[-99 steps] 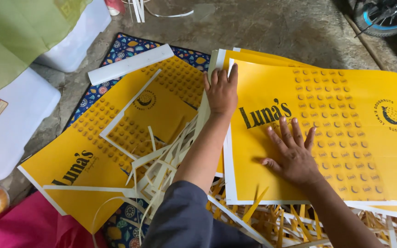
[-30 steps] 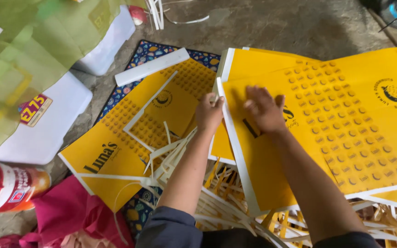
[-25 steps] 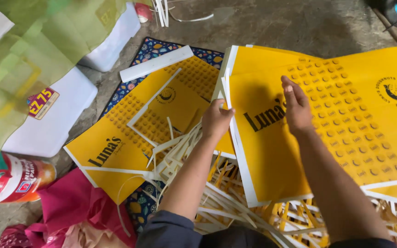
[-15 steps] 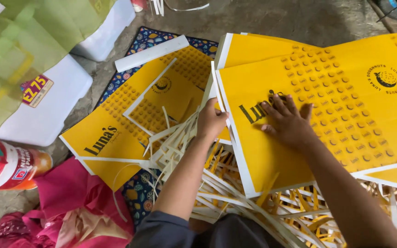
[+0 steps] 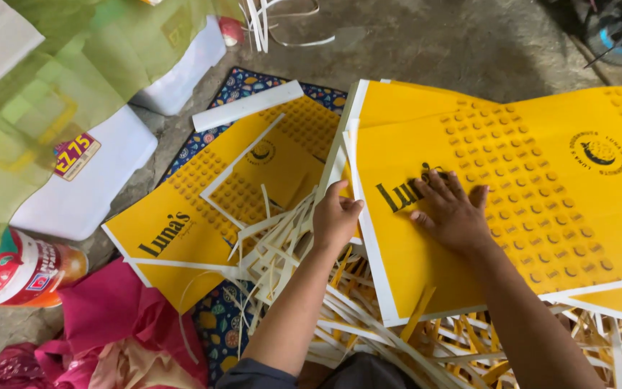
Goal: Peeling off the waste borders from printed yellow paper sheets
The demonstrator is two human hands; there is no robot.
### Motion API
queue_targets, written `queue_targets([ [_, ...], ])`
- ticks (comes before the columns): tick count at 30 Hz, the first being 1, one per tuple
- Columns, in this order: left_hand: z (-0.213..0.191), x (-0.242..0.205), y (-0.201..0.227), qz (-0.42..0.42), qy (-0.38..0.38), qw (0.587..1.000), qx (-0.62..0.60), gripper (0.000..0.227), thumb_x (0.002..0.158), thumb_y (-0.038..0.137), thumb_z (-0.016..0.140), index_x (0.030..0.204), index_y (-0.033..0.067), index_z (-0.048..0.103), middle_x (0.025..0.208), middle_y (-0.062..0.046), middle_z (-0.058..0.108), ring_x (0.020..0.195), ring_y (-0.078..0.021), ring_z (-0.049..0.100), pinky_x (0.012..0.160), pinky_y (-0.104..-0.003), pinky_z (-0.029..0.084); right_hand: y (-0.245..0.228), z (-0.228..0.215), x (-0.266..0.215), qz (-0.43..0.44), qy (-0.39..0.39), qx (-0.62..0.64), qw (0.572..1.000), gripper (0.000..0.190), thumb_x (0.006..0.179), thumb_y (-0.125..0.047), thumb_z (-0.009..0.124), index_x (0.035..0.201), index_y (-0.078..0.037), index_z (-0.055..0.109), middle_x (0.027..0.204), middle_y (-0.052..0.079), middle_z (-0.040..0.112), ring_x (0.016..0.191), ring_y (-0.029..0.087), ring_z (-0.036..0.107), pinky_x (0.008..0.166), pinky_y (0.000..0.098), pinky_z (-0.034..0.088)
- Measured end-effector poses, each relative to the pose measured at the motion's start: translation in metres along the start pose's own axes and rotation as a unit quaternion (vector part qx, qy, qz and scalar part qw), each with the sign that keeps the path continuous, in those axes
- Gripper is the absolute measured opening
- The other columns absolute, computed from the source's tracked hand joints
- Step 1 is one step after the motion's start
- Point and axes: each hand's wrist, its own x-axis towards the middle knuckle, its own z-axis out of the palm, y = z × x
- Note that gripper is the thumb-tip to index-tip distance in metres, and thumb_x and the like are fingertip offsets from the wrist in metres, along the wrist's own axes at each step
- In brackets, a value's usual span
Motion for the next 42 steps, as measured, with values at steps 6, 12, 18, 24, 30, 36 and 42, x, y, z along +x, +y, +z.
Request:
queue_targets([
  [6, -0.007, -0.015, 0.019, -0.034, -0.042, 0.998, -0.034, 0.067, 0.083, 0.027, 0.076, 0.146, 0.0218, 0.055, 0.1, 0.001, 0.077, 0.099, -0.0213, 0.075, 0.088, -0.04, 0.057, 0.003, 0.002, 0.0, -0.009, 0.021, 0.038, 0.999, 0.073, 0.093, -0.078, 0.039, 0.159, -0.051, 0.027, 0.172, -0.013, 0.021, 0.159, 0.026, 0.014, 0.119, 0.077, 0.001],
  [12, 0.001, -0.013, 0.014, -0.014, -0.027, 0.998, -0.055, 0.072, 0.081, 0.025, 0.074, 0.148, 0.0148, 0.05, 0.104, -0.006, 0.076, 0.107, -0.0287, 0.073, 0.092, -0.044, 0.055, -0.002, -0.005, -0.002, 0.007, 0.012, 0.067, 0.998, 0.07, 0.099, -0.075, 0.033, 0.162, -0.045, 0.025, 0.171, -0.01, 0.023, 0.159, 0.027, 0.015, 0.119, 0.077, -0.001],
  [18, -0.001, -0.003, 0.021, -0.021, -0.028, 0.998, 0.045, 0.072, 0.08, 0.035, 0.072, 0.145, 0.016, 0.051, 0.103, -0.004, 0.078, 0.109, -0.0295, 0.073, 0.092, -0.045, 0.057, -0.01, -0.003, 0.003, 0.034, 0.0, 0.038, 0.999, 0.066, 0.101, -0.074, 0.028, 0.161, -0.048, 0.024, 0.172, -0.013, 0.018, 0.16, 0.024, 0.01, 0.119, 0.077, -0.002],
  [24, -0.01, -0.004, 0.019, -0.055, 0.008, 0.993, -0.102, 0.055, 0.082, 0.018, 0.07, 0.137, 0.0187, 0.061, 0.096, -0.012, 0.075, 0.078, -0.028, 0.077, 0.062, -0.035, 0.065, -0.021, -0.014, 0.0, 0.034, -0.005, -0.009, 0.999, 0.067, 0.102, -0.071, 0.027, 0.162, -0.044, 0.024, 0.173, -0.007, 0.021, 0.16, 0.027, 0.012, 0.118, 0.0783, 0.008],
  [30, 0.012, 0.002, -0.014, -0.016, 0.077, 0.989, -0.122, 0.06, 0.087, 0.029, 0.072, 0.142, 0.0134, 0.054, 0.076, -0.004, 0.07, 0.071, -0.021, 0.074, 0.064, -0.042, 0.061, -0.028, -0.017, 0.003, 0.052, -0.006, 0.003, 0.999, 0.066, 0.102, -0.071, 0.024, 0.163, -0.044, 0.023, 0.174, -0.006, 0.018, 0.161, 0.027, 0.009, 0.118, 0.0774, 0.004],
  [36, 0.015, -0.095, -0.025, -0.003, 0.138, 0.974, -0.18, 0.042, 0.097, 0.044, 0.066, 0.12, 0.0077, 0.063, 0.095, -0.015, 0.071, 0.078, -0.0265, 0.075, 0.064, -0.039, 0.064, -0.025, -0.012, 0.005, 0.054, -0.011, 0.008, 0.998, 0.067, 0.103, -0.073, 0.021, 0.163, -0.044, 0.021, 0.174, -0.008, 0.015, 0.16, 0.027, 0.007, 0.118, 0.0771, 0.0],
  [42, 0.044, -0.101, -0.07, -0.105, -0.012, 0.982, -0.159, 0.063, 0.094, 0.067, 0.061, 0.105, 0.0061, 0.07, 0.104, -0.018, 0.072, 0.105, -0.0333, 0.071, 0.088, -0.05, 0.056, -0.028, -0.016, 0.0, 0.047, -0.013, 0.003, 0.999, 0.069, 0.102, -0.074, 0.019, 0.164, -0.043, 0.019, 0.174, -0.007, 0.013, 0.16, 0.027, 0.006, 0.118, 0.0782, 0.0],
])
